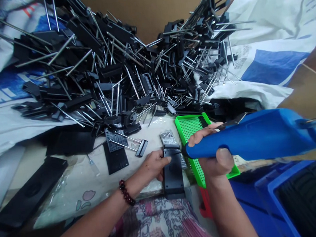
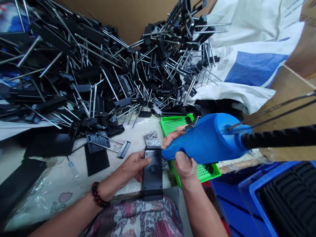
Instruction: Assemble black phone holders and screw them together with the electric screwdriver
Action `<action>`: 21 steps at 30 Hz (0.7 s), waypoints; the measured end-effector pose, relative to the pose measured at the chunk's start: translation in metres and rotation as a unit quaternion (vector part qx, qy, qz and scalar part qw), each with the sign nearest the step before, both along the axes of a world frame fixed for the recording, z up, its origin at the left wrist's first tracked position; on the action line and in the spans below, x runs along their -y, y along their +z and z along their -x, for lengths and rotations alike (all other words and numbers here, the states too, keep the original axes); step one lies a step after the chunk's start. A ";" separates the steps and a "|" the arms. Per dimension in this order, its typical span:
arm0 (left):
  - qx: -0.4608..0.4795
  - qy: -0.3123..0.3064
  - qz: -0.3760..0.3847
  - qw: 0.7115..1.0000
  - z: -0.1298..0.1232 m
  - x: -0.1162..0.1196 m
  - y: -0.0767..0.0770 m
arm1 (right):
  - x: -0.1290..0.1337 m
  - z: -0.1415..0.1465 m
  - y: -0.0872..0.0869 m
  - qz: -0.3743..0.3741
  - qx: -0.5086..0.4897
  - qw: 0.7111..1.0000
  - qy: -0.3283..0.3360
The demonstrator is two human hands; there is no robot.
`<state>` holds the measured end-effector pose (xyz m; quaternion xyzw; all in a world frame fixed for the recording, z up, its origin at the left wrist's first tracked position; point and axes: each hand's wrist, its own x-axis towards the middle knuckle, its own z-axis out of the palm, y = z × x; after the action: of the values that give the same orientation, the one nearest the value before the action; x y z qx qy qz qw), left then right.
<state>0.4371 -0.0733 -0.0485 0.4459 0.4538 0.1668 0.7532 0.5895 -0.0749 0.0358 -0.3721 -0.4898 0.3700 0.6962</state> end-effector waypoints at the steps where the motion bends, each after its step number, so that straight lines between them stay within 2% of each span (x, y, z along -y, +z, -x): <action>1: 0.005 0.001 0.001 1.000 0.000 0.000 0.001 | -0.001 -0.001 0.000 -0.001 0.010 1.000 0.017; 6: 0.023 0.014 0.016 1.000 -0.002 -0.002 0.005 | -0.008 -0.005 -0.003 -0.022 0.081 0.990 0.115; 10: 0.003 0.017 -0.016 1.000 -0.003 -0.001 0.004 | -0.013 -0.003 -0.011 -0.027 0.087 0.985 0.145; 13: -0.028 0.015 -0.023 0.999 -0.003 0.002 0.005 | -0.013 -0.003 -0.007 -0.018 0.051 0.993 0.105; 16: -0.028 0.030 0.002 0.999 -0.002 0.005 0.011 | -0.007 -0.013 0.008 -0.015 0.020 0.999 0.040; 19: 0.005 0.032 0.037 0.999 0.000 0.005 0.016 | 0.002 -0.031 0.022 -0.020 0.044 0.998 -0.036; 21: 0.007 0.017 0.040 0.999 0.000 0.004 0.017 | 0.008 -0.042 0.023 -0.006 0.056 0.995 -0.078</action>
<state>0.4374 -0.0771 -0.0316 0.4066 0.4624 0.1642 0.7707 0.6315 -0.0825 0.0591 -0.4250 -0.4998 0.2897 0.6969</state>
